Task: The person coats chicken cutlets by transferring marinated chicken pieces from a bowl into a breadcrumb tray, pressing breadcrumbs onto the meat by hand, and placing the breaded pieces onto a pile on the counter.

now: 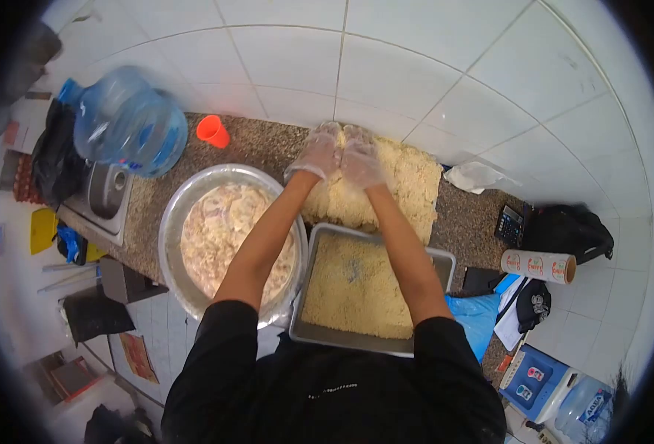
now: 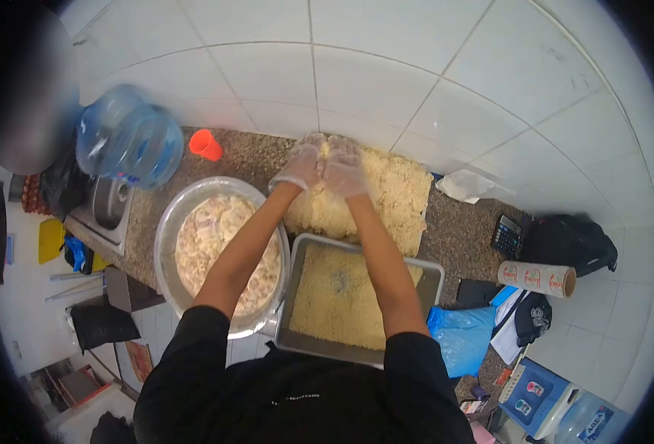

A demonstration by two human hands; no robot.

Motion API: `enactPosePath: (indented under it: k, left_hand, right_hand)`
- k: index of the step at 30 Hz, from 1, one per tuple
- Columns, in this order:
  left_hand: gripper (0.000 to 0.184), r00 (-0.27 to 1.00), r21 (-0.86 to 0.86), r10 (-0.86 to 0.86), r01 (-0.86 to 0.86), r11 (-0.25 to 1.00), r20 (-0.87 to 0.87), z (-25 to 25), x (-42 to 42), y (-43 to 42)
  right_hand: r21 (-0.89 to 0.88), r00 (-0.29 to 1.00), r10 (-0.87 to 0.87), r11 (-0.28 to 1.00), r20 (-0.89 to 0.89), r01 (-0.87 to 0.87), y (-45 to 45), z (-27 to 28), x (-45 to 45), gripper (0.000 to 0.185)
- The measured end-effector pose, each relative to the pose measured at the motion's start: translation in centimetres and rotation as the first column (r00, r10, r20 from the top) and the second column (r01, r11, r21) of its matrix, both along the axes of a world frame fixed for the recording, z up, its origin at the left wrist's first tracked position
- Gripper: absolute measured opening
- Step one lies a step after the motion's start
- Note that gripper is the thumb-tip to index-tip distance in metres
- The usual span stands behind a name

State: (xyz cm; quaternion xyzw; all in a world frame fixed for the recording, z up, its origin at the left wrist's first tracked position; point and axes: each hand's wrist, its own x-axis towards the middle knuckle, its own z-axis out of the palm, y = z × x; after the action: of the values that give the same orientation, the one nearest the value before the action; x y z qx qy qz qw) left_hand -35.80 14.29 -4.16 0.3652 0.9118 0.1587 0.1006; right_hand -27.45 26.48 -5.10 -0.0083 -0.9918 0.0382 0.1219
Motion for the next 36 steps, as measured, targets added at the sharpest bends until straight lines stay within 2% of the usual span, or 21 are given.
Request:
enactPosePath:
  k: [1,2,5,7,8,9,10,11,13,15,17,20,22,24,25,26,29,30,32,34,36]
  left_hand:
    - [0.061,0.984,-0.089,0.007,0.009,0.996,0.176,0.9,0.4,-0.1]
    - [0.05,0.999,0.046,0.028,-0.026,0.999,-0.045,0.9,1.9,-0.7]
    - [0.043,0.998,0.013,-0.029,0.03,0.999,-0.06,8.5,7.0,-0.2]
    - [0.026,0.993,0.328,0.106,-0.119,0.937,0.057,11.5,14.7,-1.6]
    - [0.019,0.999,0.351,-0.022,0.012,0.936,0.024,14.4,18.6,-2.9]
    - [0.019,0.987,0.238,-0.104,0.073,0.968,0.12,14.3,21.9,-4.1]
    - [0.023,0.976,0.28,-0.173,0.131,0.951,0.132,11.8,24.5,-4.7]
    - [0.027,0.96,0.321,-0.24,0.185,0.929,0.142,7.7,26.7,-5.0]
    - [0.04,0.989,0.095,-0.117,0.126,0.988,-0.092,-2.3,31.4,-6.1]
    - [0.053,0.996,-0.122,-0.087,0.083,0.989,-0.027,-4.1,34.3,-6.6]
    - [0.066,0.938,-0.331,-0.054,0.174,0.927,0.343,-2.5,35.1,-8.3]
    - [0.064,0.958,-0.275,-0.064,0.144,0.951,0.278,-2.5,39.6,-11.2]
    - [0.076,0.77,-0.358,0.211,0.024,0.933,0.602,-5.5,41.2,-8.1]
    - [0.074,0.776,-0.02,0.061,-0.062,0.998,0.628,-10.1,42.0,-5.7]
    - [0.07,0.744,0.003,0.064,-0.088,0.996,0.665,-6.8,41.1,-6.1]
    - [0.067,0.713,0.028,0.059,-0.109,0.994,0.698,-1.4,39.3,-6.5]
    - [0.05,0.925,0.212,0.063,-0.152,0.965,0.374,6.2,36.6,-10.2]
    - [0.049,0.915,0.268,0.022,-0.141,0.953,0.402,7.9,35.2,-11.8]
    - [0.045,0.888,0.38,-0.066,-0.126,0.917,0.454,9.8,33.2,-15.6]
    - [0.035,0.887,0.488,0.023,-0.276,0.828,0.462,9.3,32.1,-19.2]
    - [0.025,0.903,0.296,0.303,-0.392,0.871,0.304,10.6,30.3,-23.7]
  right_hand:
    - [-0.025,0.995,0.003,1.0,0.105,-0.001,0.2,1.2,-0.2,0.059]
    - [-0.043,0.979,0.003,0.999,0.203,0.006,0.5,2.4,0.1,0.058]
    - [-0.096,0.941,-0.021,0.994,0.338,0.056,-1.6,10.2,6.8,0.051]
    - [-0.166,0.987,0.032,0.984,-0.159,-0.059,-3.0,9.8,14.1,0.048]
    - [-0.396,0.991,0.057,0.913,-0.123,-0.101,-4.1,9.8,17.9,0.045]
    - [-0.617,0.992,0.076,0.777,-0.102,-0.123,-5.1,9.8,21.7,0.043]
    - [-0.788,0.993,0.083,0.604,-0.089,-0.121,-6.2,9.8,25.5,0.042]
    - [-0.263,0.98,0.147,0.959,0.134,-0.108,-5.6,7.8,28.2,0.043]
    - [-0.081,0.982,0.028,0.997,0.189,-0.013,-3.9,-0.1,32.7,0.05]
    - [-0.068,0.922,-0.174,0.975,0.346,0.21,-3.5,-1.3,36.4,0.055]
    - [-0.163,0.696,-0.368,0.806,0.617,0.569,-3.9,0.5,39.1,0.06]
    - [-0.131,0.573,-0.261,0.823,0.777,0.552,-3.9,0.0,43.0,0.064]
    - [-0.251,0.709,-0.157,0.865,0.688,0.435,-3.7,-6.7,45.4,0.065]
    - [-0.322,0.694,-0.094,0.836,0.714,0.445,-4.0,-7.7,44.2,0.066]
    - [-0.31,0.61,-0.1,0.79,0.786,0.528,-3.6,-4.1,41.8,0.067]
    - [-0.346,0.641,-0.105,0.77,0.76,0.536,-3.7,-0.9,41.0,0.061]
    - [-0.445,0.858,-0.157,0.802,0.488,0.4,-4.0,5.4,39.7,0.038]
    - [-0.4,0.904,-0.198,0.846,0.38,0.353,-3.9,5.8,39.4,0.033]
    - [-0.066,0.908,-0.323,0.934,0.265,0.352,-3.0,4.6,38.6,0.034]
    - [-0.133,0.966,-0.235,0.959,0.107,0.248,-4.6,4.8,34.3,0.027]
    - [-0.195,0.991,-0.127,0.972,0.043,0.133,-8.9,6.6,29.7,0.024]
